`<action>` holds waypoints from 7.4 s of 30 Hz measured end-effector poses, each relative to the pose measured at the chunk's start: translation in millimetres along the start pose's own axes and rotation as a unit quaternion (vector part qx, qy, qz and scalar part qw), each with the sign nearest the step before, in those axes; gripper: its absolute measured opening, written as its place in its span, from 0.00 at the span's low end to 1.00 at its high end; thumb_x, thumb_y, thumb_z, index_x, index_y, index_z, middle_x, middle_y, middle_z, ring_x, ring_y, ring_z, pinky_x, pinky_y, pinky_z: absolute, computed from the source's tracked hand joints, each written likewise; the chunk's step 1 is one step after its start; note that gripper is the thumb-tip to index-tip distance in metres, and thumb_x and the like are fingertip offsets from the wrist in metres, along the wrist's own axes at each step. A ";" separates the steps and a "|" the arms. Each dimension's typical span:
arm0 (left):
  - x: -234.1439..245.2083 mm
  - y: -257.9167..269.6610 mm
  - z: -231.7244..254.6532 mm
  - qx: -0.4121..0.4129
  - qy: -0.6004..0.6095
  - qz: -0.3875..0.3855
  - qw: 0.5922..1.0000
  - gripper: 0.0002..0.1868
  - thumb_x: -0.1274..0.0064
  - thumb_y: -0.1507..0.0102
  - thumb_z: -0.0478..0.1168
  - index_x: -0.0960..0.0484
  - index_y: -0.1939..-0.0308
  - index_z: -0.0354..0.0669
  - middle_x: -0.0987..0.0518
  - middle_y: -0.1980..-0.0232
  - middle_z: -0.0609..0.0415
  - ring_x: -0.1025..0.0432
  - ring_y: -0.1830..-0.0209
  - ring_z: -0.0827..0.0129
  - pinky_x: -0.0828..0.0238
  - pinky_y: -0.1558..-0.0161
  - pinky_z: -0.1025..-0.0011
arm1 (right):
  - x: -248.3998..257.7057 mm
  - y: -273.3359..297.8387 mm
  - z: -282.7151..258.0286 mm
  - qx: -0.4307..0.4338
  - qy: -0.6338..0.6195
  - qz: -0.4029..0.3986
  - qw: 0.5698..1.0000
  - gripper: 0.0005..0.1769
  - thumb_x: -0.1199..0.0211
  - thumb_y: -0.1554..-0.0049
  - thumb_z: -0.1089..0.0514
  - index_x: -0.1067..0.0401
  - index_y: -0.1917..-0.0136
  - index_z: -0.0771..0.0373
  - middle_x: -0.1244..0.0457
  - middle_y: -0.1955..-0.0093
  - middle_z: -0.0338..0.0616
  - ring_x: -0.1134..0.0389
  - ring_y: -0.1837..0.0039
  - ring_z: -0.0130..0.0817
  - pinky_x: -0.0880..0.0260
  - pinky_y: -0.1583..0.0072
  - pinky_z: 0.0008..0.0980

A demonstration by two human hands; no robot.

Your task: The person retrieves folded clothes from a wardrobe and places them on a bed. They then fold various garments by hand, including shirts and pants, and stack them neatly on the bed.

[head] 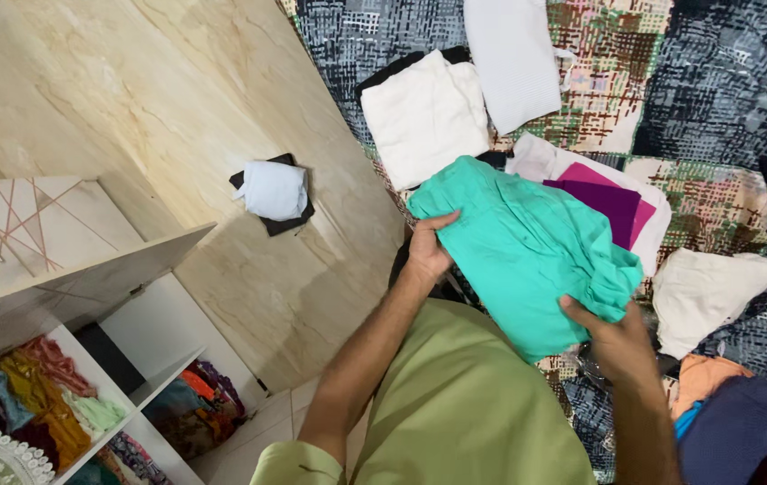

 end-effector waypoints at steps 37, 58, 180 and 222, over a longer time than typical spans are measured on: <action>100.1 -106.7 65.7 -0.110 -0.849 0.021 0.516 0.20 0.50 0.36 0.44 0.19 0.43 0.39 0.19 0.42 0.40 0.24 0.42 0.51 0.28 0.41 0.58 | 58.8 -96.6 264.1 -0.122 -0.093 0.087 0.984 0.12 0.42 0.35 0.61 0.28 0.40 0.66 0.30 0.47 0.45 0.27 0.46 0.39 0.23 0.49 0.40; 102.8 23.4 -35.0 -0.018 -0.917 -0.012 0.398 0.16 0.50 0.34 0.43 0.18 0.45 0.41 0.17 0.50 0.39 0.22 0.50 0.47 0.27 0.46 0.56 | 142.6 -199.0 266.1 0.024 0.278 0.226 0.933 0.38 0.23 0.49 0.54 0.36 0.35 0.74 0.37 0.38 0.68 0.34 0.37 0.63 0.35 0.35 0.51; 37.6 -16.4 131.1 -0.038 -0.879 0.200 0.432 0.27 0.46 0.32 0.53 0.29 0.34 0.43 0.19 0.42 0.38 0.26 0.39 0.46 0.30 0.40 0.52 | -72.5 -273.8 92.0 0.036 0.318 -0.089 0.943 0.41 0.25 0.47 0.56 0.41 0.28 0.72 0.37 0.34 0.59 0.33 0.36 0.46 0.30 0.38 0.41; -52.5 33.6 -117.1 0.147 -0.247 -0.243 0.926 0.51 0.70 0.36 0.76 0.50 0.19 0.49 0.40 0.20 0.42 0.39 0.24 0.45 0.35 0.32 0.42 | 22.8 -9.9 35.4 0.313 0.337 -0.052 0.886 0.22 0.33 0.51 0.68 0.28 0.42 0.63 0.38 0.29 0.53 0.35 0.30 0.48 0.31 0.37 0.41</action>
Point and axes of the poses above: each hand's wrist, its own y-axis away from the middle knuckle, its own x-axis out of the back of the hand, z = x × y, the point moved 6 cm from there along -y, towards the middle knuckle
